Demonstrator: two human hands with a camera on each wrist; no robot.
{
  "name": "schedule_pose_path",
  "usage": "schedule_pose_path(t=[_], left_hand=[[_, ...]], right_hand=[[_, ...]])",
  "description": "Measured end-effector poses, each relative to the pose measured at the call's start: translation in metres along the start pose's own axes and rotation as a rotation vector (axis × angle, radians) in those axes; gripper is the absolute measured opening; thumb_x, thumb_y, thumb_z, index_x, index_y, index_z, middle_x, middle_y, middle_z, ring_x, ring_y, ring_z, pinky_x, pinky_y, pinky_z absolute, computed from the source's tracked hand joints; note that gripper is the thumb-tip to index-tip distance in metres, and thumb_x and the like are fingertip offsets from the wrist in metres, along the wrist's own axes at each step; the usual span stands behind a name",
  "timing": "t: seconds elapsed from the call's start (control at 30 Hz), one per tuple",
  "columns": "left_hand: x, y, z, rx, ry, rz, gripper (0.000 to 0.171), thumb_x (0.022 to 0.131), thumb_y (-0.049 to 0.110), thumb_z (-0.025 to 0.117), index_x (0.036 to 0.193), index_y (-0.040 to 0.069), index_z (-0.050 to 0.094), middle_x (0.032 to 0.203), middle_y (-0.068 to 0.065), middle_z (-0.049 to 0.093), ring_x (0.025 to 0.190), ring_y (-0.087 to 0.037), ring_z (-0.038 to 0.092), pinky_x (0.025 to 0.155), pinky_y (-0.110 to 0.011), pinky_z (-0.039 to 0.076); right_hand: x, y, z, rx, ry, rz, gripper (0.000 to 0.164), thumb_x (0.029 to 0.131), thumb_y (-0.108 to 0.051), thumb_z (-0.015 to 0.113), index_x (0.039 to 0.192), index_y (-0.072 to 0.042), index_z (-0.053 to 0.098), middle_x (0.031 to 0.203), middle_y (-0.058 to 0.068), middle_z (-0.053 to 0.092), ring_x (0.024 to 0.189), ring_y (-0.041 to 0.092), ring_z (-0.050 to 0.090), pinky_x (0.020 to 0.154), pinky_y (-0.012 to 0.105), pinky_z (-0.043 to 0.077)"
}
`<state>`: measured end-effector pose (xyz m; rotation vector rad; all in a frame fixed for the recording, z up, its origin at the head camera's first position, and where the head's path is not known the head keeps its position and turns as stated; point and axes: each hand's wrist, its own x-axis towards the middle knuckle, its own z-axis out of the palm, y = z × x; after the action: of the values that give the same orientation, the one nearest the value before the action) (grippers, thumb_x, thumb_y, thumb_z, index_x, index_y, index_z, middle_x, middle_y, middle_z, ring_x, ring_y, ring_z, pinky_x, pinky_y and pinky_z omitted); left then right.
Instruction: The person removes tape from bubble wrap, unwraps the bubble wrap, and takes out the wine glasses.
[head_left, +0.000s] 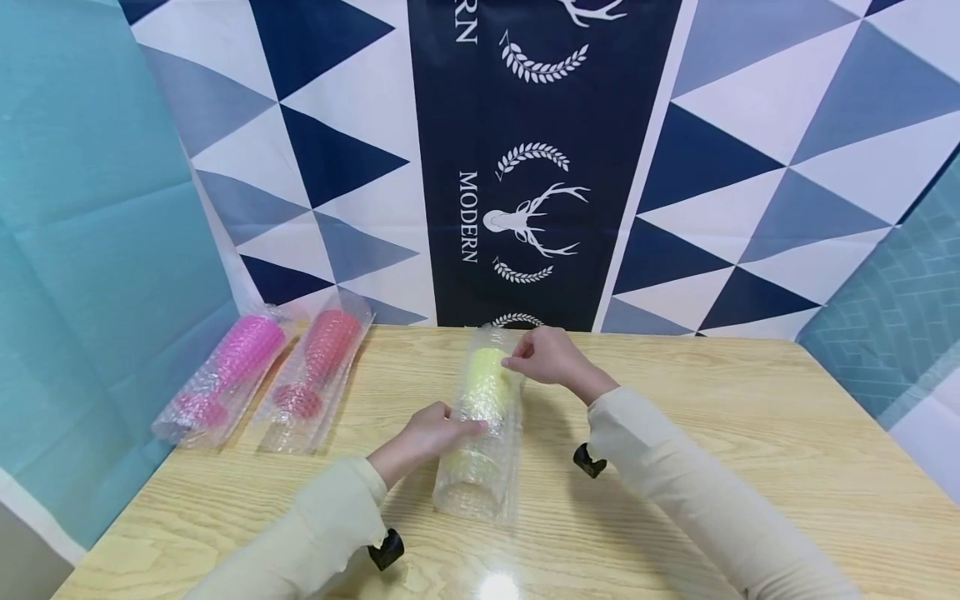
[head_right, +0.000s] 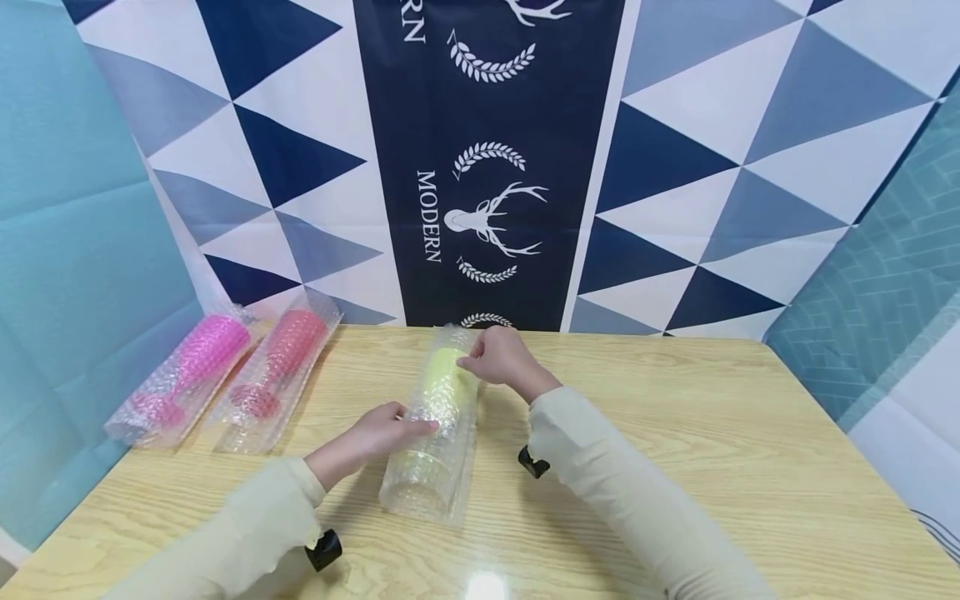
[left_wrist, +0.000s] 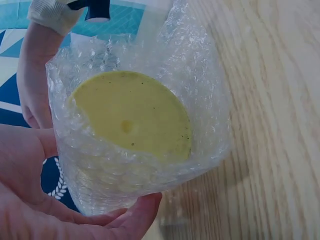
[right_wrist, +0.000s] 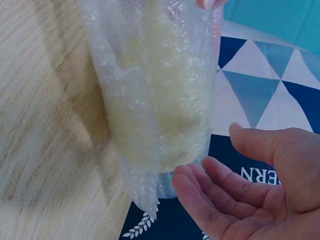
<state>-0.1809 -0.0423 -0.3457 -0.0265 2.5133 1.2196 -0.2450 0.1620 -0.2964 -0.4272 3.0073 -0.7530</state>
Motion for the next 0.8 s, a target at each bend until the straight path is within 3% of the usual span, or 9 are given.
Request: schedule_pose_path(t=[0.23, 0.4, 0.57, 0.8], left_hand=[[-0.005, 0.004, 0.005, -0.020, -0.011, 0.003, 0.054, 0.084, 0.045, 0.070, 0.108, -0.002, 0.056, 0.108, -0.015, 0.063, 0.099, -0.025, 0.059, 0.088, -0.043, 0.050], [-0.007, 0.005, 0.007, -0.015, -0.008, -0.006, 0.054, 0.084, 0.046, 0.069, 0.107, -0.001, 0.057, 0.105, -0.013, 0.063, 0.097, -0.024, 0.058, 0.086, -0.042, 0.050], [-0.009, 0.006, 0.009, -0.016, -0.019, -0.012, 0.063, 0.084, 0.048, 0.068, 0.118, -0.004, 0.055, 0.115, -0.017, 0.064, 0.107, -0.030, 0.060, 0.094, -0.049, 0.050], [-0.010, 0.007, 0.012, -0.014, -0.023, 0.006, 0.069, 0.084, 0.049, 0.068, 0.123, -0.006, 0.053, 0.116, -0.019, 0.063, 0.109, -0.032, 0.061, 0.095, -0.050, 0.050]], right_hand=[[0.001, -0.001, -0.002, -0.001, -0.026, 0.058, 0.023, 0.087, -0.028, 0.071, 0.084, -0.005, 0.076, 0.073, 0.003, 0.072, 0.065, 0.010, 0.059, 0.063, 0.022, 0.047], [0.001, -0.003, -0.004, 0.024, -0.065, 0.126, 0.024, 0.086, -0.028, 0.073, 0.080, -0.005, 0.075, 0.067, 0.002, 0.071, 0.062, 0.010, 0.066, 0.065, 0.022, 0.050], [0.002, -0.002, -0.004, 0.109, -0.107, 0.189, 0.022, 0.085, -0.025, 0.074, 0.081, -0.004, 0.074, 0.069, 0.006, 0.072, 0.065, 0.015, 0.072, 0.071, 0.028, 0.059], [0.003, -0.001, -0.001, 0.242, -0.136, 0.233, 0.019, 0.084, -0.020, 0.074, 0.079, -0.002, 0.071, 0.061, -0.001, 0.061, 0.058, 0.008, 0.065, 0.074, 0.032, 0.061]])
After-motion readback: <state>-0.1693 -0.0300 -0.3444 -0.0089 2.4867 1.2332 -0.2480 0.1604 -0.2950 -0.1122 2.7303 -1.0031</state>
